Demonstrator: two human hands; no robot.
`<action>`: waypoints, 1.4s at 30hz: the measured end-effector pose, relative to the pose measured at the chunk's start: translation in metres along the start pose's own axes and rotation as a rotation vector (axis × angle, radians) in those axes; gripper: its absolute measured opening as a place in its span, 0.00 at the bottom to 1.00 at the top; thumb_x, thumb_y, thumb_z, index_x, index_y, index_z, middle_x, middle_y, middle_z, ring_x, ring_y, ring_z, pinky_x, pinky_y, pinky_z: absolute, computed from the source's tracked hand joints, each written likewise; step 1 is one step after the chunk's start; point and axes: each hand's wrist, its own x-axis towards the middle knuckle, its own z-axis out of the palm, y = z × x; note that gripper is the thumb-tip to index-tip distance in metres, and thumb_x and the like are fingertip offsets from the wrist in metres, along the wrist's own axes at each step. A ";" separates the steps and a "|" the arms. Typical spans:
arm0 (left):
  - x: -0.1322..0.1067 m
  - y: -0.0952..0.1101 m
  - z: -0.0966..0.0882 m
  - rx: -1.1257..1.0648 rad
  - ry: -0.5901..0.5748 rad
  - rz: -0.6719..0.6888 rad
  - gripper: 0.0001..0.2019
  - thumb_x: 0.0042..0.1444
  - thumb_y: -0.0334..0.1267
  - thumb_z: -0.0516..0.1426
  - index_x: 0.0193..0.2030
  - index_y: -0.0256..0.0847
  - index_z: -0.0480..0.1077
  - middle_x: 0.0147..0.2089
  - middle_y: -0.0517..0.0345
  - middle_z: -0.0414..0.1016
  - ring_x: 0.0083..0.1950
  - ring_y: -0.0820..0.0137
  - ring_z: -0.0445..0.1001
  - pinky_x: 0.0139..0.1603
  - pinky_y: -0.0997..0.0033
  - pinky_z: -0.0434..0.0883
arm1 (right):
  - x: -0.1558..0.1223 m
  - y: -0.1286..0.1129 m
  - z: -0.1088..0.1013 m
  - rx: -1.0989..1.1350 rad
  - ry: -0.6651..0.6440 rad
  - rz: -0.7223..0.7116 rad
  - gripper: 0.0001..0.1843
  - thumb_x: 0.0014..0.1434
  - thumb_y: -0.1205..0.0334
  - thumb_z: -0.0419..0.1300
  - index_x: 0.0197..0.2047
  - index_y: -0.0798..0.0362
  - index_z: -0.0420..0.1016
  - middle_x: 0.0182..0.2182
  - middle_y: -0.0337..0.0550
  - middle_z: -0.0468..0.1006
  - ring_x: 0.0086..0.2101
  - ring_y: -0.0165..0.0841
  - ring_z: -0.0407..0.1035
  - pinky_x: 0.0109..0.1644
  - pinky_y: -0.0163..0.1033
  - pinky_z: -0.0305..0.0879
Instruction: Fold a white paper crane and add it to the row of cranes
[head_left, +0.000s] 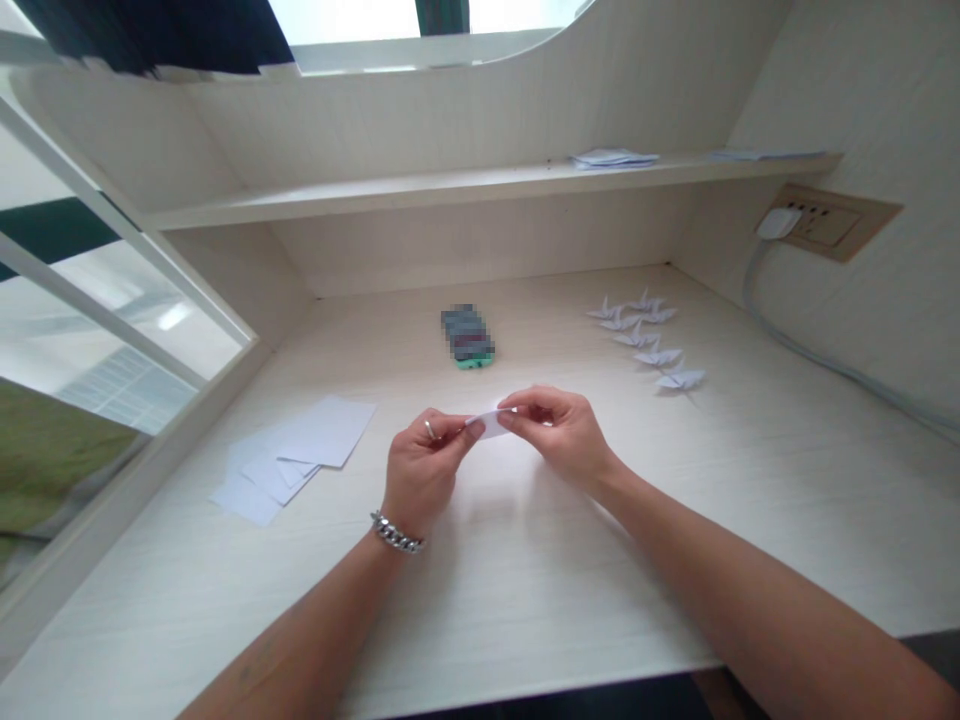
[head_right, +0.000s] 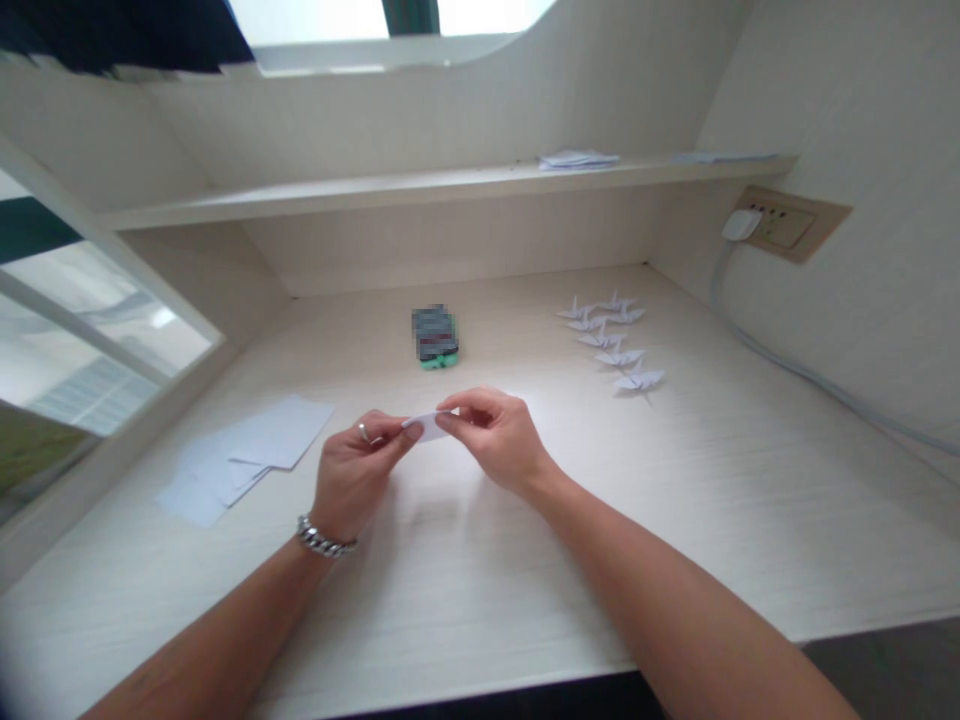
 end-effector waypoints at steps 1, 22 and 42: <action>0.000 0.001 0.000 -0.002 -0.001 -0.025 0.05 0.47 0.39 0.65 0.28 0.39 0.80 0.22 0.60 0.73 0.25 0.75 0.67 0.25 0.75 0.64 | -0.001 -0.001 0.000 0.005 0.007 0.017 0.08 0.49 0.59 0.67 0.32 0.54 0.80 0.19 0.35 0.70 0.21 0.26 0.60 0.25 0.34 0.57; 0.004 0.000 -0.004 -0.160 -0.023 -0.128 0.15 0.46 0.38 0.66 0.40 0.35 0.73 0.31 0.55 0.79 0.34 0.69 0.78 0.36 0.71 0.74 | 0.000 0.009 0.000 0.034 -0.141 0.202 0.21 0.51 0.58 0.66 0.48 0.54 0.70 0.28 0.41 0.78 0.30 0.33 0.72 0.35 0.37 0.65; -0.004 0.004 -0.003 0.434 -0.235 0.203 0.05 0.56 0.37 0.57 0.32 0.41 0.74 0.32 0.56 0.79 0.33 0.69 0.75 0.38 0.71 0.70 | -0.008 -0.004 0.003 -0.420 -0.252 -0.104 0.07 0.56 0.65 0.58 0.29 0.52 0.77 0.27 0.40 0.79 0.29 0.32 0.70 0.35 0.36 0.62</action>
